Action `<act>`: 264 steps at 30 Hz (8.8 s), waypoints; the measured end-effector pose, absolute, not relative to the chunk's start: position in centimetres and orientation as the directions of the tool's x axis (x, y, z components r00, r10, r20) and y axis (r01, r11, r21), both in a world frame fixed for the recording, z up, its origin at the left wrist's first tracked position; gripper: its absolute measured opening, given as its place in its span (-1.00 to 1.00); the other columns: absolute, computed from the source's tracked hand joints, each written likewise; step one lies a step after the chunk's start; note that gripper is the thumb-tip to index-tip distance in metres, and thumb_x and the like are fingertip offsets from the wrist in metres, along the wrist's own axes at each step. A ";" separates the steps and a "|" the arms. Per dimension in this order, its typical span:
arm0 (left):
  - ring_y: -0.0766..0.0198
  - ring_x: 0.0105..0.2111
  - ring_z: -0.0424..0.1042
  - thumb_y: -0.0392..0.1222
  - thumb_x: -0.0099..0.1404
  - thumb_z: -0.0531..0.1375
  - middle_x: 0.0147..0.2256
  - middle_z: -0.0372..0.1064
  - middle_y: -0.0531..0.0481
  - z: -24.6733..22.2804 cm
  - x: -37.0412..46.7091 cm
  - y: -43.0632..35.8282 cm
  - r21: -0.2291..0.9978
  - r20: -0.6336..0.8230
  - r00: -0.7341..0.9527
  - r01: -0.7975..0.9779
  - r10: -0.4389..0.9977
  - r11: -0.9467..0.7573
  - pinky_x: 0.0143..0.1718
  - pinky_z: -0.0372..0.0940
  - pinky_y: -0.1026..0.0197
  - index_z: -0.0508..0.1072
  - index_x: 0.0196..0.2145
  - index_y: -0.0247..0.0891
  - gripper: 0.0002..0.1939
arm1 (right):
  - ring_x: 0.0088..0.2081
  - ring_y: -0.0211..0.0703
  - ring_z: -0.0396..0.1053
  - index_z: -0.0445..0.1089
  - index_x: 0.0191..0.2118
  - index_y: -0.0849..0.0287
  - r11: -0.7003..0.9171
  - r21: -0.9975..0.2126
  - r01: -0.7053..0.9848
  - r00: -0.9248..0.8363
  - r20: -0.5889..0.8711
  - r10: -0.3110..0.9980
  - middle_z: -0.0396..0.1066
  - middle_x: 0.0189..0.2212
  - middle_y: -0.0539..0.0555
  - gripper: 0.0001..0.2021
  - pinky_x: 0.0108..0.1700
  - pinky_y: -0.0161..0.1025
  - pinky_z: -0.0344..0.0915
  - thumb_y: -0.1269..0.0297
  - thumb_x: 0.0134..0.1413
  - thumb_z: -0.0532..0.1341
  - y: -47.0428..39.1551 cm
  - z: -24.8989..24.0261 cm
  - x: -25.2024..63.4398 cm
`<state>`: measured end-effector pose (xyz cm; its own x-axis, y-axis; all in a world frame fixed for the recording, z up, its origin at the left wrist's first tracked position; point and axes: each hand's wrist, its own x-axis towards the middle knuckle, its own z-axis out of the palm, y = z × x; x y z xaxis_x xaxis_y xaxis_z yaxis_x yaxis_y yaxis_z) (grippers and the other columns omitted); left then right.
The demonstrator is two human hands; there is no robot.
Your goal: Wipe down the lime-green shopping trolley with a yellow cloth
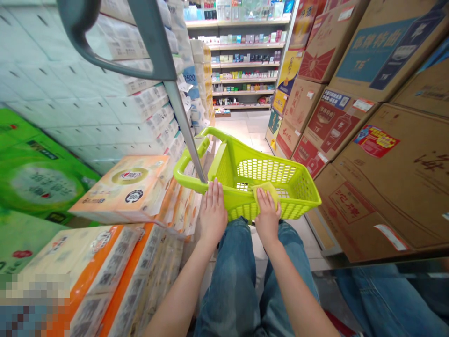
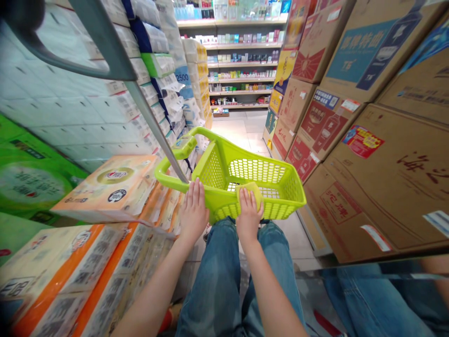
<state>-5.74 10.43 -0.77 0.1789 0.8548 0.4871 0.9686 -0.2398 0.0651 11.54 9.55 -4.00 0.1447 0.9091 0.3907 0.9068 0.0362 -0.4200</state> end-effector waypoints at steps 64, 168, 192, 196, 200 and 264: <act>0.07 0.41 -0.35 -0.42 0.17 0.04 0.41 -0.33 -0.24 -1.0 -6.0 10.2 0.053 0.491 0.195 0.966 0.849 -0.252 0.36 -0.10 -0.05 -0.24 0.39 -0.48 -0.12 | 0.39 -0.09 -0.11 -0.11 0.41 0.06 -0.081 -0.398 0.914 0.217 0.312 0.925 -0.02 0.39 0.03 -0.05 0.32 0.12 -0.07 0.64 -0.22 -0.02 7.8 -5.8 16.9; 0.05 0.41 -0.32 -0.40 0.29 -0.02 0.40 -0.28 -0.35 -1.9 -5.0 10.7 0.042 0.546 0.147 0.978 0.825 -0.202 0.36 -0.08 -0.06 -0.24 0.38 -0.52 -0.23 | 0.39 -0.24 -0.12 -0.05 0.39 -0.02 0.273 -0.404 0.873 -0.154 0.304 0.940 0.00 0.38 -0.04 -0.22 0.34 0.07 -0.16 0.62 0.04 -0.07 10.6 0.1 5.4; -0.09 0.41 -0.33 -0.47 0.15 0.16 0.44 -0.49 -0.09 -1.7 -6.3 11.7 0.065 0.568 0.189 0.960 0.801 -0.272 0.33 -0.06 -0.21 0.10 0.33 -0.06 -0.17 | 0.30 -0.12 0.08 0.22 0.27 0.15 -0.165 -0.375 0.912 0.319 0.399 0.860 0.26 0.25 0.09 -0.29 0.26 -0.06 0.03 0.64 -0.06 -0.04 7.0 -7.9 28.5; -0.08 0.41 -0.30 -0.44 0.15 0.16 0.43 -0.39 -0.15 -1.3 -6.9 13.2 0.085 0.570 0.112 0.977 0.814 -0.194 0.33 -0.20 -0.31 0.19 0.29 -0.13 -0.25 | 0.29 -0.08 0.09 0.23 0.27 0.14 -0.125 -0.402 0.907 0.296 0.398 0.868 0.28 0.23 0.11 -0.25 0.28 -0.02 -0.01 0.65 -0.10 -0.03 6.1 -7.9 26.9; -0.17 0.40 -0.34 -0.42 0.19 0.08 0.41 -0.28 -0.33 -1.7 -3.9 13.6 0.119 0.580 0.030 0.986 0.814 -0.120 0.30 -0.37 -0.41 0.15 0.28 -0.42 -0.32 | 0.31 -0.13 0.07 0.21 0.28 0.11 -0.071 -0.396 0.915 0.246 0.411 0.878 0.26 0.24 0.07 -0.25 0.30 -0.04 -0.06 0.64 -0.09 -0.04 4.6 -8.5 24.4; 0.17 0.40 -0.25 -0.45 0.30 -0.09 0.39 -0.15 -0.21 -8.5 4.6 9.1 0.040 0.514 0.272 0.940 0.813 -0.340 0.36 -0.04 0.01 -0.12 0.38 -0.44 -0.30 | 0.39 -0.17 -0.12 -0.02 0.39 0.03 0.046 -0.328 0.944 0.064 0.318 0.946 0.03 0.37 0.03 -0.21 0.37 0.15 -0.30 0.62 0.00 -0.05 5.9 -6.3 13.6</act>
